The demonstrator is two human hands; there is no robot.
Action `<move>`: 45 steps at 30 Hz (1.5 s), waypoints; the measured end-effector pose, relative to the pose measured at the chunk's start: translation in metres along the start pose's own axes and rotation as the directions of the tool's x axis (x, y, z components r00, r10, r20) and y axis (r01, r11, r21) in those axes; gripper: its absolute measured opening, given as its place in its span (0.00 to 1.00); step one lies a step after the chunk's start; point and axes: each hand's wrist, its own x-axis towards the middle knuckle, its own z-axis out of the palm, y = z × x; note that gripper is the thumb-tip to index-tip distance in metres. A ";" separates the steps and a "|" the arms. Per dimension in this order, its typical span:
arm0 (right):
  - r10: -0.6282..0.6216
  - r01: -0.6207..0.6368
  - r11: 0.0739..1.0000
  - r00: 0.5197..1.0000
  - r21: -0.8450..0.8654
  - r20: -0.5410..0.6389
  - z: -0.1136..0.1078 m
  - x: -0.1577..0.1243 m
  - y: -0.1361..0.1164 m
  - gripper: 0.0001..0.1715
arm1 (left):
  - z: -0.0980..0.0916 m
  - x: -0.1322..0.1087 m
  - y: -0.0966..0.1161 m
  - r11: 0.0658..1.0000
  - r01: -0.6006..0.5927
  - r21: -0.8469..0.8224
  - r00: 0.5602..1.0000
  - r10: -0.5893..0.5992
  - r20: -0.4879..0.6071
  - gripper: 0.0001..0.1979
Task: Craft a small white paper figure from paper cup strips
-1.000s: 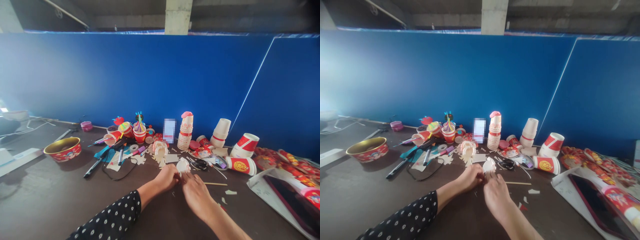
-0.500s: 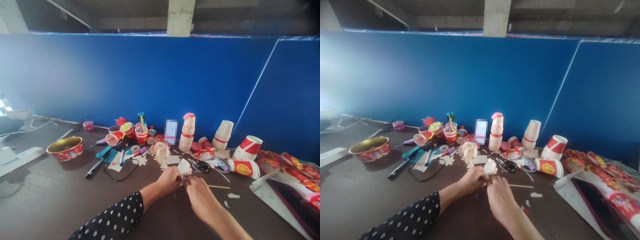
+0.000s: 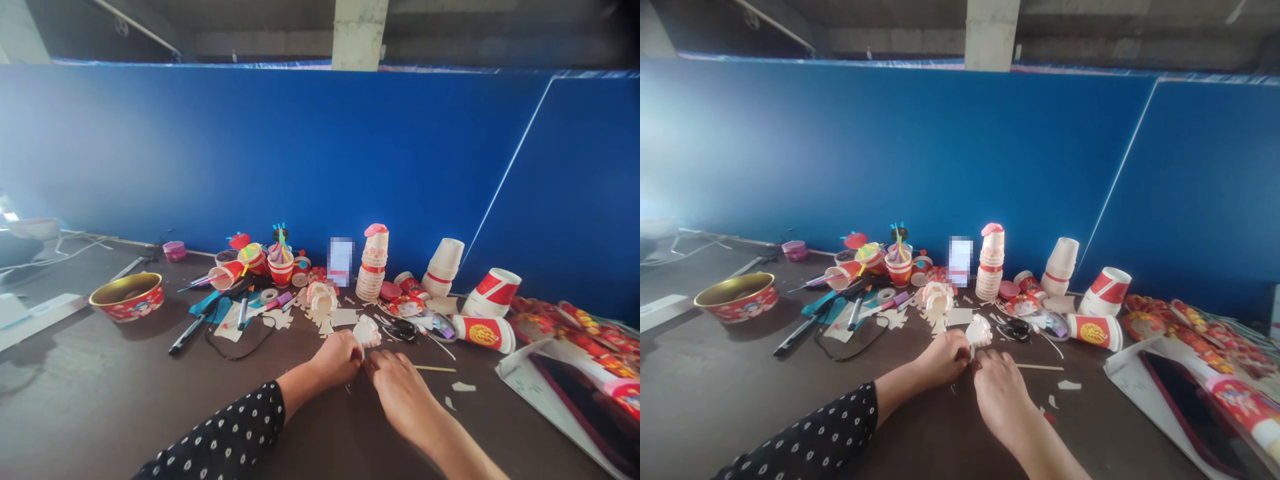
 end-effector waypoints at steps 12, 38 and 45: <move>-0.008 0.008 1.000 0.997 -0.008 -0.075 0.012 0.007 0.006 0.22 | -0.003 -0.001 0.002 0.984 0.121 -0.131 0.989 -0.131 -0.068 0.13; 0.012 -0.007 0.999 0.994 0.049 -0.106 0.009 0.013 0.009 0.21 | 0.003 0.003 -0.008 0.999 -0.026 0.041 0.999 0.028 -0.043 0.06; 0.019 -0.010 0.996 0.994 0.086 -0.106 0.010 0.010 0.011 0.22 | 0.003 0.006 -0.006 0.956 -0.164 0.243 0.987 0.159 0.038 0.08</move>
